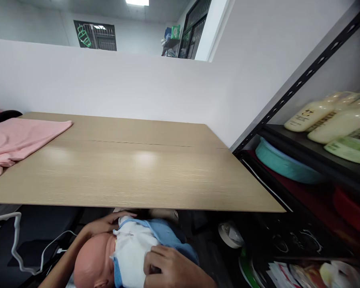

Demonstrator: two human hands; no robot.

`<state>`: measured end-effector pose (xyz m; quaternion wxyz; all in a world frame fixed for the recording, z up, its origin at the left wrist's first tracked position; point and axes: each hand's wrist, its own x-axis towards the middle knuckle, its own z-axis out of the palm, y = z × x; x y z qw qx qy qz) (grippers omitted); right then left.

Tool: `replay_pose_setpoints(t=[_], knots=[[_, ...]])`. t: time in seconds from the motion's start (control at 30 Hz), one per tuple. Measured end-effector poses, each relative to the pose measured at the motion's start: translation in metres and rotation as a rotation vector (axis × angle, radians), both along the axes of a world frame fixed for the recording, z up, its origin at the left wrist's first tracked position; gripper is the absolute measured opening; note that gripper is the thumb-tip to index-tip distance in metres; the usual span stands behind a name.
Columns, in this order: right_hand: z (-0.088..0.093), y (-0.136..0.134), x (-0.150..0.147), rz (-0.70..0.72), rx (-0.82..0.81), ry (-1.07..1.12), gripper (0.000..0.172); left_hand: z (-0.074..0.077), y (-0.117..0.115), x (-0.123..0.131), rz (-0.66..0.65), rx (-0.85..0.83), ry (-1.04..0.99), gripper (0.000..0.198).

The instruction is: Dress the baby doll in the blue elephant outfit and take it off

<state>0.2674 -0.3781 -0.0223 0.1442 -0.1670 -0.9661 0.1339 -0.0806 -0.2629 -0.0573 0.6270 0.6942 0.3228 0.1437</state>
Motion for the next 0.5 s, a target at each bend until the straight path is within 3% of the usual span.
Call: replay_pose_setpoints(t=[0.07,0.13,0.2,0.3,0.4,0.5], knots=[[-0.007,0.000,-0.007,0.032,0.071,0.008,0.019,0.001,-0.005,-0.016,0.010,-0.076,0.033,0.051],[-0.010,0.001,-0.014,0.047,0.120,0.020,0.024,0.015,-0.017,-0.020,-0.016,-0.044,0.013,0.052],[-0.010,0.004,-0.018,0.035,0.158,0.016,0.026,0.035,-0.034,-0.006,-0.092,0.118,-0.028,0.064],[-0.006,0.006,-0.018,0.002,0.191,-0.010,0.026,0.056,-0.061,0.033,-0.212,0.314,-0.007,0.097],[-0.009,0.001,-0.011,-0.035,0.233,-0.031,0.030,0.056,-0.077,0.064,-0.198,0.420,0.077,0.080],[-0.028,-0.011,0.002,-0.106,0.285,-0.016,0.023,0.048,-0.078,0.069,-0.156,0.389,0.121,0.057]])
